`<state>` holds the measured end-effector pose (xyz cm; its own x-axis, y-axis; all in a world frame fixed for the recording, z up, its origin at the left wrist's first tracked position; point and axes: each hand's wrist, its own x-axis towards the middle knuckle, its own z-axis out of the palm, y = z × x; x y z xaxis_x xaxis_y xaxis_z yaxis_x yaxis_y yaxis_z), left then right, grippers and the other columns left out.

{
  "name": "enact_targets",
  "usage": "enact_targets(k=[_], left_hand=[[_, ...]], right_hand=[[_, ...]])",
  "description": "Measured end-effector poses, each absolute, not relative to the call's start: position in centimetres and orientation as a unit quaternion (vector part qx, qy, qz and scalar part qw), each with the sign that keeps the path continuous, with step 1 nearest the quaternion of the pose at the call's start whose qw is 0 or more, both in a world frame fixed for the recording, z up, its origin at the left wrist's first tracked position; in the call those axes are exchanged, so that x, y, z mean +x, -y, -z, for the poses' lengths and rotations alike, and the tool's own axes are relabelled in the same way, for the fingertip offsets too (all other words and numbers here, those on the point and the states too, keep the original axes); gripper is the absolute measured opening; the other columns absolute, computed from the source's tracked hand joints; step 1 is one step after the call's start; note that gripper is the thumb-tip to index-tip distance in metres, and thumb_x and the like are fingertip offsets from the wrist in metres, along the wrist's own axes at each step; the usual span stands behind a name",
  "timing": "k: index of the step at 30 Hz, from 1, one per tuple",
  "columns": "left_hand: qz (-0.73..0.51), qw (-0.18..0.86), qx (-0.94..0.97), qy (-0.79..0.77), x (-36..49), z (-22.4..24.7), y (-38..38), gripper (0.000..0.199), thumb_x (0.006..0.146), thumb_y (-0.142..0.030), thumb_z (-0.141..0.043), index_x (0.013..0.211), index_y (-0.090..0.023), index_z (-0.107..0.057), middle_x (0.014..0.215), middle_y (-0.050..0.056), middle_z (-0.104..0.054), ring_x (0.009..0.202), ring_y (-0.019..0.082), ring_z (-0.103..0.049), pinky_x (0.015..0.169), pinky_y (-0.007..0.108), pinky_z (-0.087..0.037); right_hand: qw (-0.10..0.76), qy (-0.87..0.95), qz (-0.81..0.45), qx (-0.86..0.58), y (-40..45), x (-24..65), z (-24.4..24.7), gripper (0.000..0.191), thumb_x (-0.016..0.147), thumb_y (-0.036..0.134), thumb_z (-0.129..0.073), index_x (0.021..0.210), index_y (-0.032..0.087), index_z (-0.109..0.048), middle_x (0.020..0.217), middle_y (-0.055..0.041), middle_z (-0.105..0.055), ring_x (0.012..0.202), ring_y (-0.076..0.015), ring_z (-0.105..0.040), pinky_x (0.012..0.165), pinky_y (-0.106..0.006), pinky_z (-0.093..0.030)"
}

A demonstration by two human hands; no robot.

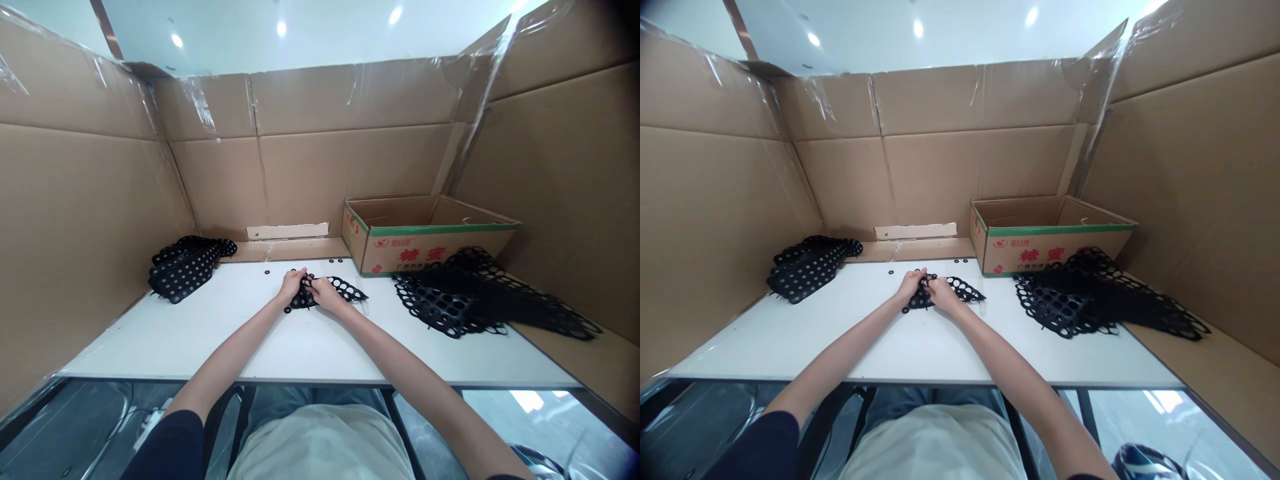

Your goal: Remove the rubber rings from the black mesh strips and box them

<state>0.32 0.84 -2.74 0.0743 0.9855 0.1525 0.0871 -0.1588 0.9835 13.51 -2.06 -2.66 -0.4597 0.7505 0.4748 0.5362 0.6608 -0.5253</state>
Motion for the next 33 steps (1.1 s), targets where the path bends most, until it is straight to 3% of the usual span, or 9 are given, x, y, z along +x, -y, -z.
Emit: enact_targets(k=[5, 9, 12, 17, 22, 25, 28, 33], left_hand=[[-0.475, 0.504, 0.54, -0.478, -0.2, 2.9, -1.3, 0.036, 0.074, -0.043, -0.052, 0.065, -0.01, -0.063, 0.063, 0.007, -0.065, 0.061, 0.017, -0.059, 0.069, 0.031, -0.045], [-0.489, 0.46, 0.58, -0.462, -0.2, 2.7, -1.6, 0.032, 0.077, -0.036, -0.047, 0.086, -0.011, -0.066, 0.081, 0.008, -0.068, 0.082, 0.018, -0.06, 0.086, 0.033, -0.041], [-0.491, 0.465, 0.596, -0.433, -0.1, 2.3, -1.5, 0.035, 0.075, -0.034, -0.051, 0.1, -0.013, -0.062, 0.087, 0.007, -0.068, 0.088, 0.018, -0.06, 0.09, 0.033, -0.038], [-0.463, 0.455, 0.659, -0.38, -0.2, 1.2, -0.8, 0.031, 0.07, -0.039, -0.058, 0.084, -0.012, -0.068, 0.092, 0.008, -0.068, 0.09, 0.02, -0.059, 0.089, 0.032, -0.039], [-0.456, 0.403, 0.703, -0.367, 0.0, 1.2, -0.3, 0.03, 0.071, -0.04, -0.056, 0.077, -0.013, -0.069, 0.083, 0.006, -0.069, 0.081, 0.019, -0.06, 0.081, 0.03, -0.043], [-0.452, 0.376, 0.724, -0.36, 0.2, 1.5, -0.1, 0.028, 0.072, -0.037, -0.056, 0.079, -0.014, -0.069, 0.084, 0.006, -0.069, 0.081, 0.019, -0.06, 0.08, 0.029, -0.043], [-0.466, 0.356, 0.716, -0.379, 0.4, 1.5, 0.0, 0.03, 0.074, -0.039, -0.053, 0.074, -0.014, -0.069, 0.079, 0.004, -0.069, 0.078, 0.018, -0.06, 0.079, 0.029, -0.042], [-0.494, 0.419, 0.654, -0.391, 0.8, 1.1, 0.1, 0.036, 0.069, -0.047, -0.056, 0.067, -0.012, -0.067, 0.073, 0.004, -0.068, 0.072, 0.018, -0.059, 0.075, 0.029, -0.043]], right_hand=[[0.357, 0.845, -0.167, -0.362, 2.3, 13.2, 2.7, 0.018, 0.076, 0.011, -0.045, 0.071, 0.015, -0.063, 0.075, -0.0083, -0.065, 0.069, -0.018, -0.055, 0.068, -0.028, -0.038], [0.435, 0.736, -0.298, -0.425, 1.6, 13.6, 3.0, 0.011, 0.071, 0.02, -0.052, 0.069, 0.015, -0.062, 0.067, -0.0019, -0.063, 0.064, -0.016, -0.053, 0.067, -0.028, -0.038], [0.485, 0.654, -0.401, -0.42, 1.2, 13.8, 2.9, 0.014, 0.065, 0.026, -0.055, 0.07, 0.015, -0.061, 0.065, 0.0007, -0.061, 0.064, -0.0145, -0.052, 0.068, -0.027, -0.038], [0.55, 0.522, -0.493, -0.426, 1.6, 14.1, 2.2, 0.023, 0.058, 0.033, -0.062, 0.073, 0.016, -0.061, 0.064, 0.0, -0.061, 0.067, -0.0153, -0.054, 0.069, -0.027, -0.039], [0.474, 0.502, -0.609, -0.39, 2.0, 14.5, 1.9, 0.031, 0.054, 0.035, -0.069, 0.075, 0.015, -0.061, 0.066, -0.0038, -0.063, 0.064, -0.0171, -0.056, 0.065, -0.029, -0.041], [0.462, 0.54, -0.578, -0.401, 2.0, 14.4, 2.2, 0.03, 0.054, 0.035, -0.07, 0.075, 0.014, -0.061, 0.067, -0.0032, -0.063, 0.063, -0.0163, -0.055, 0.067, -0.03, -0.042], [0.488, 0.587, -0.459, -0.455, 1.8, 14.0, 2.6, 0.024, 0.058, 0.036, -0.067, 0.07, 0.016, -0.06, 0.066, -0.0014, -0.062, 0.065, -0.016, -0.054, 0.07, -0.03, -0.041], [0.495, 0.685, -0.308, -0.437, 2.0, 13.8, 2.5, 0.013, 0.071, 0.029, -0.057, 0.069, 0.017, -0.06, 0.072, -0.0043, -0.065, 0.074, -0.019, -0.055, 0.077, -0.032, -0.041]])
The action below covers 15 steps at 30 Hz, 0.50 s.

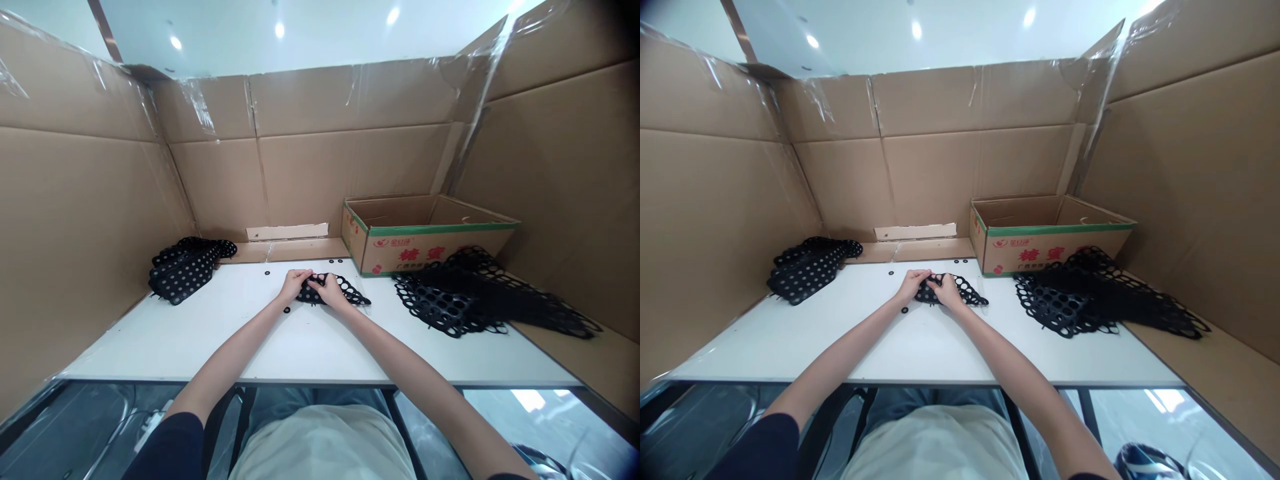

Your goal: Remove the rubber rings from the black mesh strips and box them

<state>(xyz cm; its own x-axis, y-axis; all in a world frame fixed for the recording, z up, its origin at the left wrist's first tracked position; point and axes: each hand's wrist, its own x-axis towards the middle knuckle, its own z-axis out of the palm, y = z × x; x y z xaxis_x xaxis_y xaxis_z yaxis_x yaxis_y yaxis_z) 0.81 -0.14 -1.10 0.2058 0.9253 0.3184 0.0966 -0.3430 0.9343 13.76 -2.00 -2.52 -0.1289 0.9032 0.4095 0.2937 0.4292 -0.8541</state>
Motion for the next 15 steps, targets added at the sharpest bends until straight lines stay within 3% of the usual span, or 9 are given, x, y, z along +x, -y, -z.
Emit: enact_targets(k=[4, 9, 15], left_hand=[[-0.519, 0.455, 0.612, -0.387, 1.1, 1.1, 0.2, 0.037, 0.067, -0.048, -0.058, 0.066, -0.012, -0.066, 0.068, 0.004, -0.067, 0.067, 0.016, -0.059, 0.073, 0.029, -0.044], [-0.547, 0.495, 0.526, -0.424, 1.2, 1.6, 0.2, 0.037, 0.064, -0.048, -0.062, 0.056, -0.012, -0.06, 0.056, 0.003, -0.062, 0.053, 0.013, -0.056, 0.062, 0.026, -0.045], [-0.497, 0.572, 0.44, -0.482, 0.8, 1.9, 0.2, 0.034, 0.065, -0.046, -0.064, 0.058, -0.013, -0.059, 0.058, 0.006, -0.063, 0.053, 0.015, -0.057, 0.058, 0.029, -0.046]], right_hand=[[0.468, 0.737, -0.221, -0.435, 2.4, 13.7, 2.3, 0.013, 0.076, 0.023, -0.053, 0.074, 0.017, -0.064, 0.077, -0.0082, -0.067, 0.075, -0.0209, -0.058, 0.075, -0.031, -0.041], [0.325, 0.827, -0.1, -0.449, 3.0, 13.1, 2.3, 0.019, 0.079, 0.017, -0.048, 0.08, 0.017, -0.067, 0.081, -0.0111, -0.067, 0.07, -0.021, -0.059, 0.067, -0.029, -0.039], [0.296, 0.861, -0.08, -0.406, 3.2, 13.1, 2.2, 0.021, 0.08, 0.018, -0.046, 0.081, 0.016, -0.067, 0.086, -0.0122, -0.067, 0.076, -0.0222, -0.06, 0.072, -0.031, -0.039]])
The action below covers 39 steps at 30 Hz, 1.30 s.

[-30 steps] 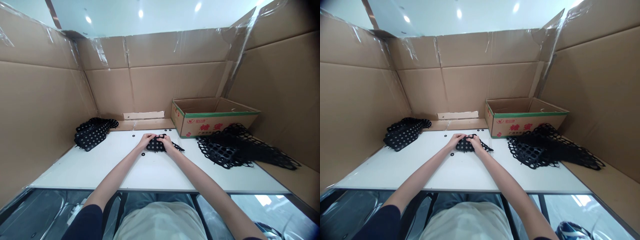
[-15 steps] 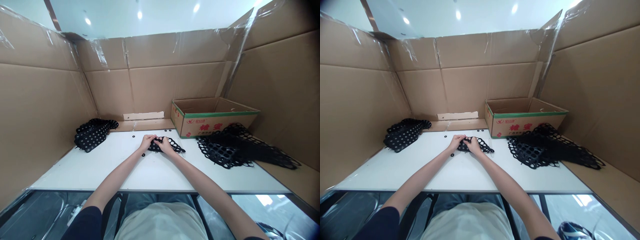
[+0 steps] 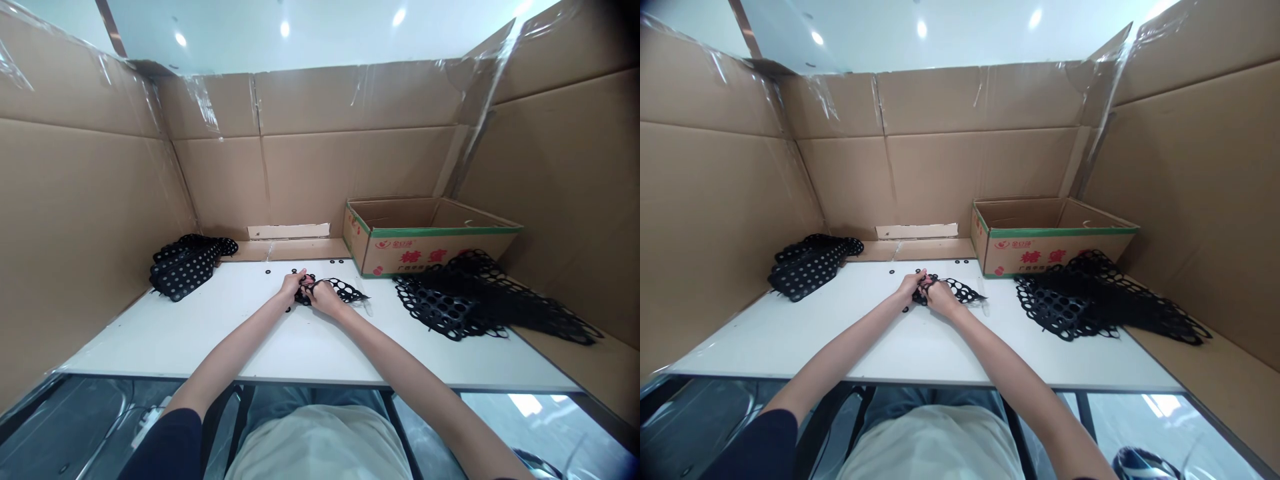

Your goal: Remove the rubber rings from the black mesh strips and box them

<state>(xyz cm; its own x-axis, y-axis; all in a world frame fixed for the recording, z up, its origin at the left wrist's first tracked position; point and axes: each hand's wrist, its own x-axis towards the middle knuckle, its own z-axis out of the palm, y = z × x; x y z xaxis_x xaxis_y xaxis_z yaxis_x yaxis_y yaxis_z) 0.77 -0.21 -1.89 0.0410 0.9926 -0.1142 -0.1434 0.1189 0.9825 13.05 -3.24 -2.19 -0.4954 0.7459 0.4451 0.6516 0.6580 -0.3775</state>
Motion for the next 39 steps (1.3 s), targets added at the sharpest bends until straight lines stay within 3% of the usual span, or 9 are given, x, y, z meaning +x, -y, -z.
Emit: enact_targets(k=[7, 11, 19, 24, 30, 35, 39], left_hand=[[-0.504, 0.572, 0.468, -0.448, 0.4, 2.8, -0.9, 0.042, 0.075, -0.05, -0.049, 0.078, -0.011, -0.065, 0.077, 0.009, -0.068, 0.076, 0.02, -0.061, 0.073, 0.032, -0.045], [-0.497, 0.554, 0.534, -0.401, 0.3, 2.5, -1.1, 0.037, 0.068, -0.036, -0.061, 0.098, -0.015, -0.063, 0.089, 0.007, -0.068, 0.088, 0.02, -0.06, 0.084, 0.034, -0.041], [-0.491, 0.51, 0.635, -0.309, 0.6, 2.2, -0.5, 0.036, 0.062, -0.025, -0.068, 0.097, -0.015, -0.065, 0.106, 0.009, -0.063, 0.099, 0.021, -0.056, 0.094, 0.035, -0.035], [-0.491, 0.551, 0.6, -0.307, 0.3, 2.8, -1.0, 0.037, 0.067, -0.036, -0.065, 0.096, -0.013, -0.066, 0.098, 0.01, -0.066, 0.093, 0.021, -0.058, 0.088, 0.034, -0.039], [-0.515, 0.539, 0.572, -0.341, 0.4, 2.1, -0.7, 0.034, 0.068, -0.039, -0.064, 0.088, -0.012, -0.068, 0.079, 0.006, -0.067, 0.077, 0.017, -0.06, 0.076, 0.027, -0.042], [-0.507, 0.622, 0.433, -0.41, 0.4, 1.8, -0.4, 0.024, 0.073, -0.025, -0.058, 0.091, -0.012, -0.066, 0.063, 0.003, -0.064, 0.056, 0.012, -0.057, 0.058, 0.023, -0.044], [-0.484, 0.678, 0.344, -0.434, 0.3, 1.6, -0.7, 0.016, 0.075, -0.013, -0.053, 0.084, -0.01, -0.066, 0.06, 0.004, -0.063, 0.051, 0.009, -0.056, 0.051, 0.019, -0.043]], right_hand=[[0.455, 0.706, -0.352, -0.414, 2.2, 13.7, 2.0, 0.019, 0.069, 0.028, -0.058, 0.081, 0.015, -0.065, 0.077, -0.0046, -0.067, 0.075, -0.0183, -0.058, 0.077, -0.031, -0.042], [0.505, 0.575, -0.447, -0.463, 1.7, 14.3, 2.0, 0.027, 0.057, 0.034, -0.067, 0.075, 0.014, -0.063, 0.07, -0.0017, -0.065, 0.07, -0.0164, -0.057, 0.073, -0.029, -0.042], [0.475, 0.497, -0.597, -0.414, 2.0, 15.0, 1.6, 0.032, 0.05, 0.029, -0.073, 0.077, 0.014, -0.065, 0.066, -0.0037, -0.066, 0.063, -0.0172, -0.06, 0.065, -0.029, -0.045], [0.483, 0.54, -0.525, -0.446, 1.8, 14.6, 2.1, 0.038, 0.047, 0.027, -0.075, 0.082, 0.014, -0.066, 0.069, -0.0028, -0.067, 0.068, -0.0174, -0.061, 0.072, -0.031, -0.045], [0.496, 0.63, -0.394, -0.45, 1.7, 14.1, 2.5, 0.024, 0.063, 0.025, -0.065, 0.084, 0.014, -0.066, 0.08, -0.0058, -0.069, 0.078, -0.0185, -0.061, 0.077, -0.031, -0.045], [0.382, 0.812, -0.174, -0.405, 2.6, 13.4, 2.2, 0.02, 0.074, 0.012, -0.05, 0.084, 0.016, -0.067, 0.088, -0.0084, -0.069, 0.08, -0.0197, -0.062, 0.075, -0.03, -0.043], [0.299, 0.868, -0.055, -0.392, 3.2, 13.2, 1.7, 0.022, 0.077, 0.011, -0.047, 0.084, 0.016, -0.067, 0.086, -0.0098, -0.068, 0.077, -0.019, -0.061, 0.071, -0.026, -0.042]])
